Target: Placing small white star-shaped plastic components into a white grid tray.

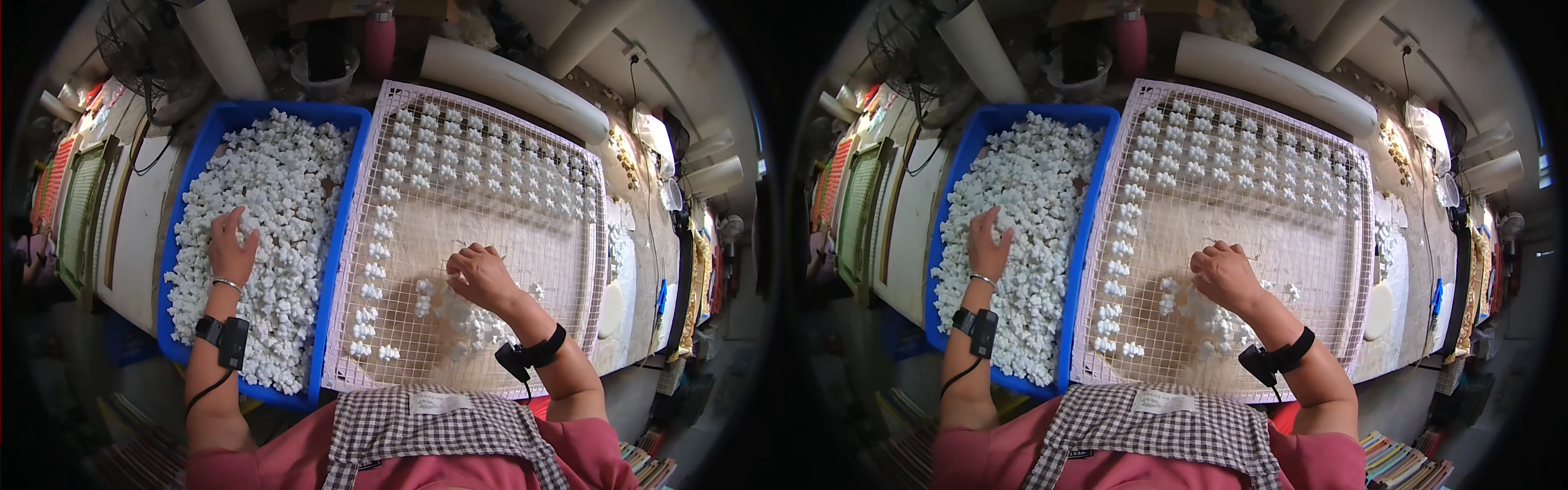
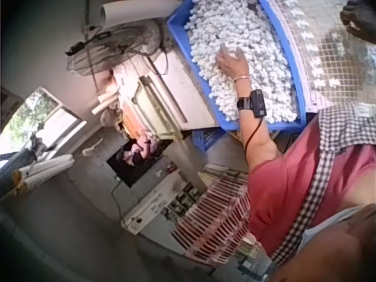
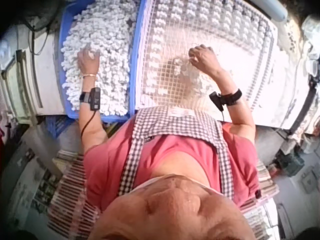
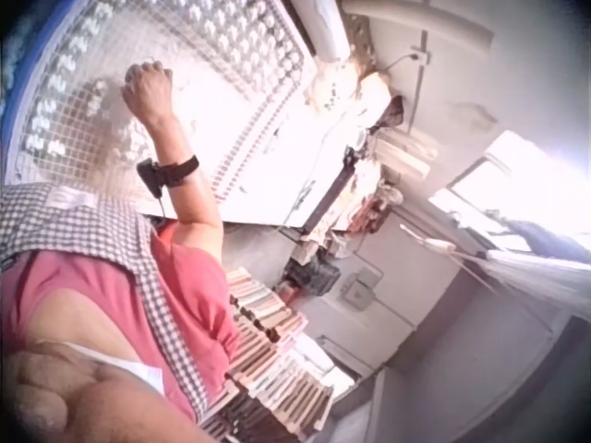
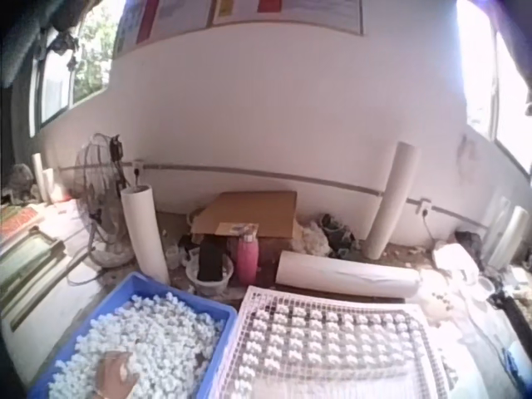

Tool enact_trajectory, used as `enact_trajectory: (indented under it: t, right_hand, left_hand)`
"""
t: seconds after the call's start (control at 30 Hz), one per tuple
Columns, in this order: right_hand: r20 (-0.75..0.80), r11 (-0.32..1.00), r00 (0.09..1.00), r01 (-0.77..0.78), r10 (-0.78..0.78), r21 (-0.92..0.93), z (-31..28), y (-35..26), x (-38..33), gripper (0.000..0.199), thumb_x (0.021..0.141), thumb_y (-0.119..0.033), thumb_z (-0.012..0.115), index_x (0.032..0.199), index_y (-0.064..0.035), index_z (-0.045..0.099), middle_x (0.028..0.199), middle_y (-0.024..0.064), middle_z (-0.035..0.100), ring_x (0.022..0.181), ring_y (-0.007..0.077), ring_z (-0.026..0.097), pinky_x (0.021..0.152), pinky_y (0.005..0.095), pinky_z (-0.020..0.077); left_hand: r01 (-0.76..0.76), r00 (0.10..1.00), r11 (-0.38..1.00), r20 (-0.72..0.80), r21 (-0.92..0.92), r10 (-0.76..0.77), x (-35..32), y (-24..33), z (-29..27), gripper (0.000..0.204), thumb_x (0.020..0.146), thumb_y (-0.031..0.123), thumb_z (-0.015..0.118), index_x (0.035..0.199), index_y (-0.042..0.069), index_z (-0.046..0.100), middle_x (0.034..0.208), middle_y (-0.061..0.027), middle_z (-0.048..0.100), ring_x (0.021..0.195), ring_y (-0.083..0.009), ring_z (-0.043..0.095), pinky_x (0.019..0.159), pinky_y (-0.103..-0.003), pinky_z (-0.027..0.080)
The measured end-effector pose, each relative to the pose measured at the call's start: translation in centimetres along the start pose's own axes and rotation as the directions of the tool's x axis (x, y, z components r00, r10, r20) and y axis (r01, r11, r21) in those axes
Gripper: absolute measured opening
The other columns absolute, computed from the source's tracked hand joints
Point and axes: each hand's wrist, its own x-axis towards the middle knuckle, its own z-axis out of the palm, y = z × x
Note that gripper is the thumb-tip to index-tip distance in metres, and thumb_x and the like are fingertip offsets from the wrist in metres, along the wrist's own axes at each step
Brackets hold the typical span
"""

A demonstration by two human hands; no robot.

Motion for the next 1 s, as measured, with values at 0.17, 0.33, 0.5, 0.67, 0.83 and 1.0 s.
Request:
enact_trajectory:
  t: [0.17,0.33,0.5,0.67,0.83,1.0]
  right_hand:
    - [-0.106,0.915,0.992,-0.013,0.061,0.402,-0.9,1.8,1.3,0.013,0.075,-0.011,0.064,0.084,-0.0047,0.057,0.078,0.0088,0.059,0.065,0.0235,0.06,0.061,0.0334,0.0486]
    - [-0.339,0.95,0.93,-0.031,0.142,0.312,0.1,5.6,3.0,0.014,0.077,-0.012,0.066,0.088,-0.0063,0.059,0.082,0.0099,0.058,0.072,0.0265,0.059,0.065,0.0355,0.0487]
    - [-0.342,0.976,0.935,-0.021,0.097,0.219,0.8,5.3,2.2,0.022,0.078,-0.014,0.065,0.1,-0.0121,0.061,0.087,0.0109,0.057,0.078,0.0295,0.059,0.068,0.037,0.049]
    - [-0.285,0.958,0.952,-0.026,0.11,0.286,0.2,4.7,2.3,0.032,0.08,-0.011,0.061,0.111,-0.0089,0.055,0.089,0.0111,0.058,0.073,0.0259,0.06,0.066,0.0347,0.0493]
    - [-0.268,0.924,0.949,-0.055,0.166,0.379,0.4,6.6,3.1,0.025,0.082,-0.013,0.062,0.107,-0.009,0.058,0.089,0.0106,0.058,0.071,0.0244,0.059,0.065,0.0341,0.0491]
    - [-0.318,0.927,0.932,-0.048,0.175,0.371,-0.4,6.5,2.8,0.022,0.08,-0.009,0.065,0.102,-0.0082,0.061,0.09,0.0097,0.058,0.072,0.0207,0.061,0.064,0.032,0.0503]
  left_hand:
    - [0.028,1.0,0.999,-0.013,0.044,-0.028,-4.8,1.0,1.2,0.056,0.082,0.022,0.062,0.132,0.014,0.04,0.126,-0.0163,0.04,0.113,-0.0365,0.045,0.091,-0.046,0.041]
    - [0.045,0.995,0.996,-0.096,0.071,-0.038,-5.3,1.1,2.5,0.053,0.082,0.026,0.061,0.131,0.016,0.041,0.133,-0.0141,0.036,0.117,-0.0349,0.042,0.095,-0.05,0.035]
    - [0.138,0.99,0.99,-0.041,-0.002,-0.138,-3.6,0.7,1.8,0.037,0.08,0.026,0.064,0.114,0.014,0.055,0.113,-0.0121,0.052,0.103,-0.0319,0.052,0.086,-0.042,0.044]
    - [0.074,0.981,0.995,-0.175,-0.06,-0.084,-3.2,0.1,2.0,0.025,0.08,0.023,0.065,0.101,0.011,0.061,0.101,-0.0094,0.057,0.096,-0.0309,0.055,0.081,-0.04,0.046]
    - [0.055,0.981,0.996,-0.181,-0.066,-0.066,-2.8,0.4,2.3,0.025,0.08,0.023,0.064,0.102,0.011,0.061,0.103,-0.0102,0.057,0.097,-0.0311,0.055,0.081,-0.04,0.046]
    - [0.029,0.974,0.999,-0.225,-0.015,-0.032,-2.7,0.0,2.3,0.026,0.082,0.025,0.063,0.103,0.01,0.061,0.104,-0.011,0.058,0.097,-0.0311,0.055,0.081,-0.04,0.047]
